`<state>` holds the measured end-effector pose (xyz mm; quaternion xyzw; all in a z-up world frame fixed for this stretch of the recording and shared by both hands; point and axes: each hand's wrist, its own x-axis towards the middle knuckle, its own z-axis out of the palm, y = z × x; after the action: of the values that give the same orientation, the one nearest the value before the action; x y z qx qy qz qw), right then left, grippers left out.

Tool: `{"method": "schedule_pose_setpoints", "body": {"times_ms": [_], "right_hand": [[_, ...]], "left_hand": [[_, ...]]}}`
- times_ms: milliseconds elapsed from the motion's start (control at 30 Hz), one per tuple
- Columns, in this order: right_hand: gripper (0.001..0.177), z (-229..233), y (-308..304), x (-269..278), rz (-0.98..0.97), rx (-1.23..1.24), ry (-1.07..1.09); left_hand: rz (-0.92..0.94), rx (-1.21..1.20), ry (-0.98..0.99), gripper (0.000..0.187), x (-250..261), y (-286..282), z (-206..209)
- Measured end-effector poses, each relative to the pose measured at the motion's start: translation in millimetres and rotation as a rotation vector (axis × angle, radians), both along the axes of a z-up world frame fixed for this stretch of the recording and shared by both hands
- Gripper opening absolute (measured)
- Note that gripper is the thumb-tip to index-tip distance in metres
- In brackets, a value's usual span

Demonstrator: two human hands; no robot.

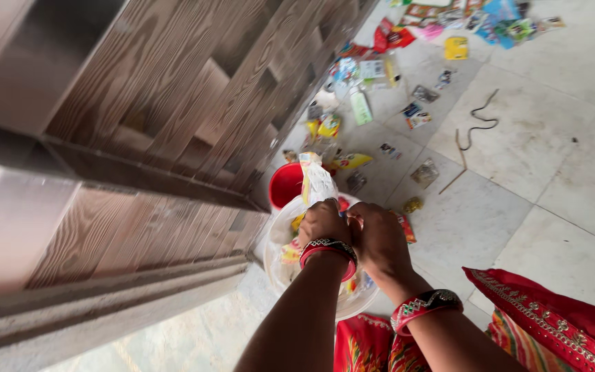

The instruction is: The person sits on a tiled floor and picks up various pieces of trash, including plastic wrappers, bottles, and food packaging. They place the collected items into a white bucket lined with a plastic bag. The person continues to gather debris from the surrounding area and deposit it into the bucket.

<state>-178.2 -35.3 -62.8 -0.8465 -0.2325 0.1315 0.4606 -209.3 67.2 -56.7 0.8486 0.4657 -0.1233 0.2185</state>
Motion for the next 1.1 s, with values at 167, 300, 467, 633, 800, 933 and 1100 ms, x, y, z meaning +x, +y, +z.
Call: {"method": "schedule_pose_setpoints", "body": {"times_ms": [167,300,467,633,800,933,1100], "right_hand": [[0.015,37,-46,49,-0.134,-0.049,0.082],[0.021,64,-99,94,-0.179,-0.028,0.084],[0.014,88,-154,151,-0.325,-0.072,0.105],[0.017,107,-214,193,-0.433,-0.098,0.025],[0.015,135,-277,234,-0.372,-0.315,0.114],[0.017,145,-323,260,-0.165,-0.491,-0.115],[0.016,150,-391,258,-0.063,-0.473,-0.192]], "left_hand": [[-0.116,-0.042,0.02,0.022,67,-38,18],[-0.202,-0.068,-0.032,0.021,118,-87,38],[-0.379,-0.051,-0.033,0.021,190,-148,74],[-0.531,-0.061,0.015,0.013,256,-201,90],[-0.661,0.036,-0.006,0.017,293,-262,98],[-0.702,0.03,-0.029,0.018,301,-299,93],[-0.797,-0.139,-0.073,0.021,293,-359,92]]}}
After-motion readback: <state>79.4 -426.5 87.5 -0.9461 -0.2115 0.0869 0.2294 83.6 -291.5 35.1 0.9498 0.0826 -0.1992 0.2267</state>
